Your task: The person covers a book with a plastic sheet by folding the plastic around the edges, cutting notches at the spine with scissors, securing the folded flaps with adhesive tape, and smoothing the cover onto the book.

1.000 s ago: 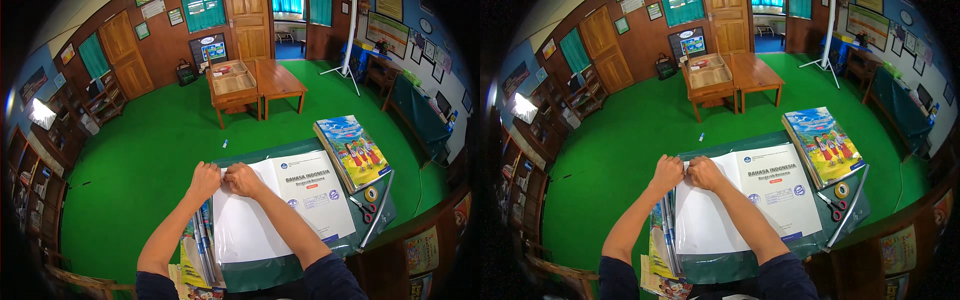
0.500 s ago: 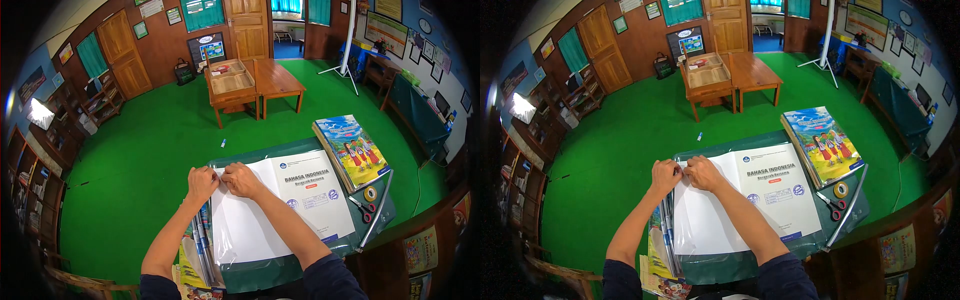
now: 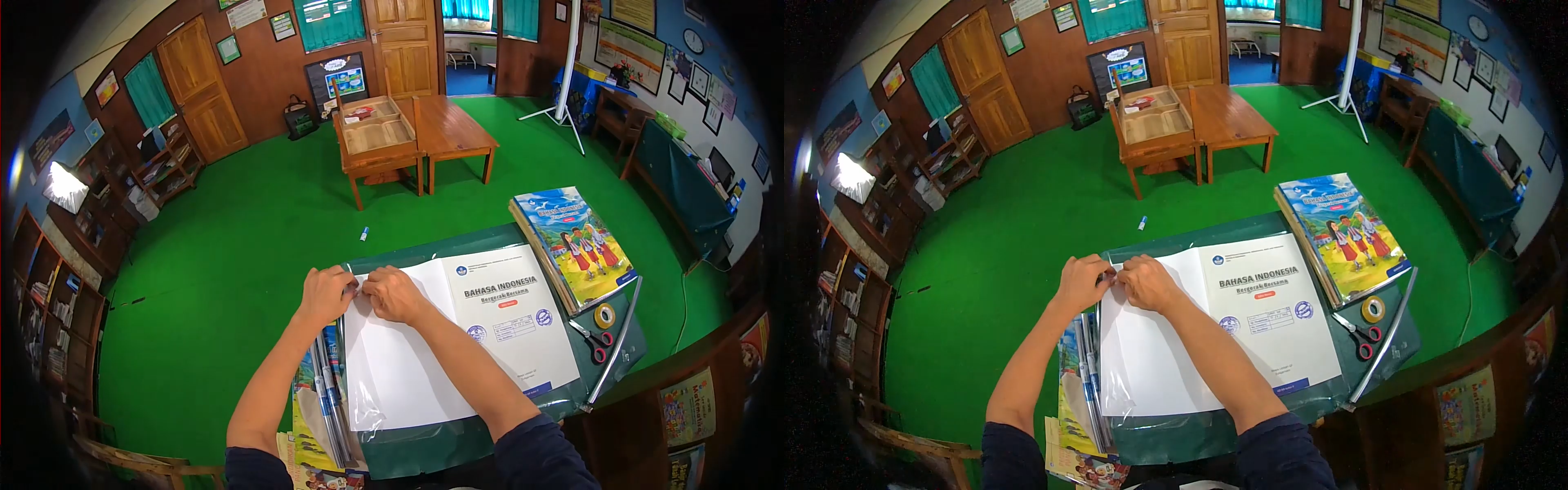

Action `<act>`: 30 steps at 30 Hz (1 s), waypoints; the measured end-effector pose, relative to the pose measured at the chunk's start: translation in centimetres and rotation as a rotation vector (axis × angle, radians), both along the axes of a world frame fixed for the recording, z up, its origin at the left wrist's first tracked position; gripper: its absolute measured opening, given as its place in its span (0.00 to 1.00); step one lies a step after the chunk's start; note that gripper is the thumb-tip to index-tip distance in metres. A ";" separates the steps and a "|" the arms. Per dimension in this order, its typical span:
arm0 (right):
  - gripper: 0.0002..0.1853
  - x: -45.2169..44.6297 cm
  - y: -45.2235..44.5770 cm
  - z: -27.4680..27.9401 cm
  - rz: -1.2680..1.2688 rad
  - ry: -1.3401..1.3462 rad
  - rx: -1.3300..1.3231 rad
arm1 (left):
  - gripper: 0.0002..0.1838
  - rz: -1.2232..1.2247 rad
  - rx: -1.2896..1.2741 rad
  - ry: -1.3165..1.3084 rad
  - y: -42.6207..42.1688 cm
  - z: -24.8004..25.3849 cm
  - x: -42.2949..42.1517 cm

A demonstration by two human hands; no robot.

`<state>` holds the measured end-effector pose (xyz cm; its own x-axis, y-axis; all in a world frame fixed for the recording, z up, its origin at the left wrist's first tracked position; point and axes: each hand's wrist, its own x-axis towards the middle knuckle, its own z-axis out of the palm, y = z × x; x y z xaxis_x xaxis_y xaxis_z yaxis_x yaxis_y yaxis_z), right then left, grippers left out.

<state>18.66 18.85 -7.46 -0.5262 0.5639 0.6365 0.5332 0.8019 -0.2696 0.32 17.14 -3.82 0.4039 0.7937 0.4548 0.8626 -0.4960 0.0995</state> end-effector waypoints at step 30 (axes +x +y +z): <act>0.05 -0.1 0.2 -0.1 0.003 0.006 0.054 | 0.03 0.239 0.210 -0.153 -0.5 -3.4 1.7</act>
